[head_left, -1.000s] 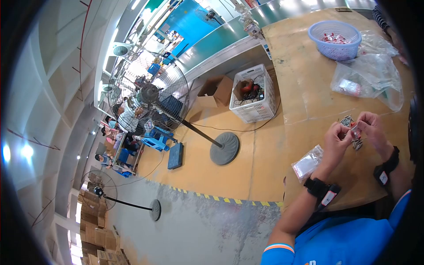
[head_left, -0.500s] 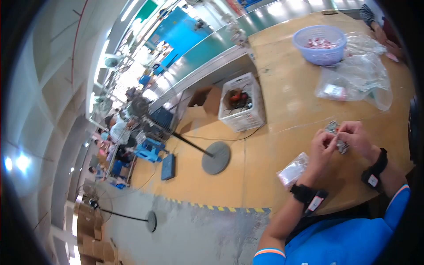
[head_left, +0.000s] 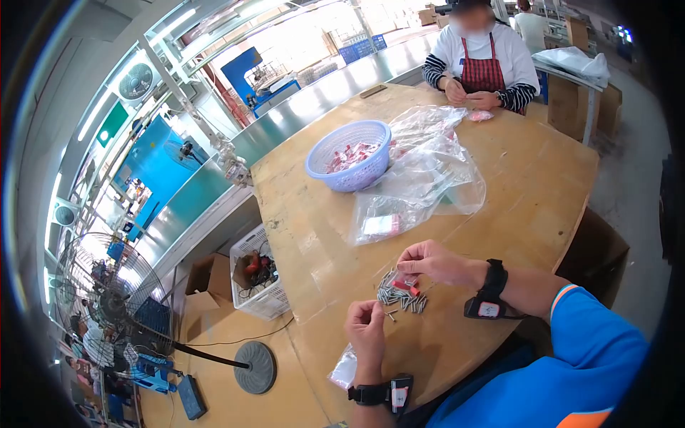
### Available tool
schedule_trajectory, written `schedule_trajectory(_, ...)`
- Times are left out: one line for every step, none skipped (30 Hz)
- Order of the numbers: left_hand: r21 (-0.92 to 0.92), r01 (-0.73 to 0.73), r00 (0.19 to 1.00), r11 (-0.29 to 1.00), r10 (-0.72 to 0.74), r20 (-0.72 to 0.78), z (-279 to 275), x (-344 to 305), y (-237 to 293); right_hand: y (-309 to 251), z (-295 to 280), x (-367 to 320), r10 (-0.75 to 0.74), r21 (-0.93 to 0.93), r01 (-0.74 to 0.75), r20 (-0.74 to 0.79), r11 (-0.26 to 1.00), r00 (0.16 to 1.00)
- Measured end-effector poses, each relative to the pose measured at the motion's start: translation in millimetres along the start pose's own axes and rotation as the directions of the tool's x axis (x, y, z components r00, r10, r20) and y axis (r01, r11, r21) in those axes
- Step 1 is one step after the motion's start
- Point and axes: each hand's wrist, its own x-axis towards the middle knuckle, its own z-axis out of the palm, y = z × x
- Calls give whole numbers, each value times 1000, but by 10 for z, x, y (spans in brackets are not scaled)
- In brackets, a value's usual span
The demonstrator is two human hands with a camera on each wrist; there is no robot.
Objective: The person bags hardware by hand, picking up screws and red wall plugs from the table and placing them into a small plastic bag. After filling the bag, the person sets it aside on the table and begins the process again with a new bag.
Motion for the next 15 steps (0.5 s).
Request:
schedule_trajectory(-23, 45, 998, 999, -46, -31, -13, -18, 13, 3, 4, 10, 5, 3, -5, 17, 1000, 1000)
schedule_trajectory(-61, 70, 996, 996, -73, -57, -14, -12, 5, 21, 14, 11, 18, 6, -18, 35, 1000, 999)
schedule_trajectory(-105, 98, 993, 990, -105, -60, -7, -36, 29, 55, 37, 1, 33, 16, -34, 55, 999, 998)
schedule_trajectory(-144, 124, 989, 982, -134, -60, 4, -46, 77, 74, 62, 1, 44, -10, -43, 45, 999, 998)
schedule_trajectory(-181, 147, 985, 972, -160, -59, 29, -30, 112, 74, 80, 8, 52, -35, -50, 36, 998, 998)
schedule_trajectory(-159, 93, 992, 983, -104, -65, 84, -22, 113, 93, 112, 4, 60, -57, -58, 26, 997, 998)
schedule_trajectory(-133, 88, 996, 987, -90, -15, 89, -61, 85, 109, 169, -20, 63, -76, -61, 31, 995, 998)
schedule_trajectory(-109, 75, 997, 991, -71, 39, 95, -71, 66, 104, 230, -44, 61, -99, -57, 35, 993, 998)
schedule_trajectory(-91, 54, 994, 994, -45, 96, 108, -46, 60, 88, 267, -47, 52, -130, -46, 38, 990, 998)
schedule_trajectory(-32, 28, 993, 999, -24, 112, 85, -32, -28, 99, 278, -43, 25, -182, -16, 51, 983, 998)
schedule_trajectory(-56, 26, 993, 998, -20, 115, 77, -35, -42, 138, 288, -49, -2, -236, 17, 62, 971, 998)
schedule_trajectory(-79, 25, 993, 997, -15, 119, 70, -38, -46, 155, 278, -53, -29, -290, 49, 73, 956, 997)
schedule_trajectory(-100, 27, 992, 995, -15, 123, 74, -42, -48, 147, 262, -57, -22, -279, 44, 84, 959, 996)
schedule_trajectory(-123, 16, 993, 992, -2, 114, 93, -44, -43, 144, 251, -60, -11, -263, 36, 96, 964, 995)
schedule_trajectory(-119, 21, 992, 993, -5, 129, 94, -42, -46, 146, 243, -60, 3, -243, 25, 113, 970, 994)
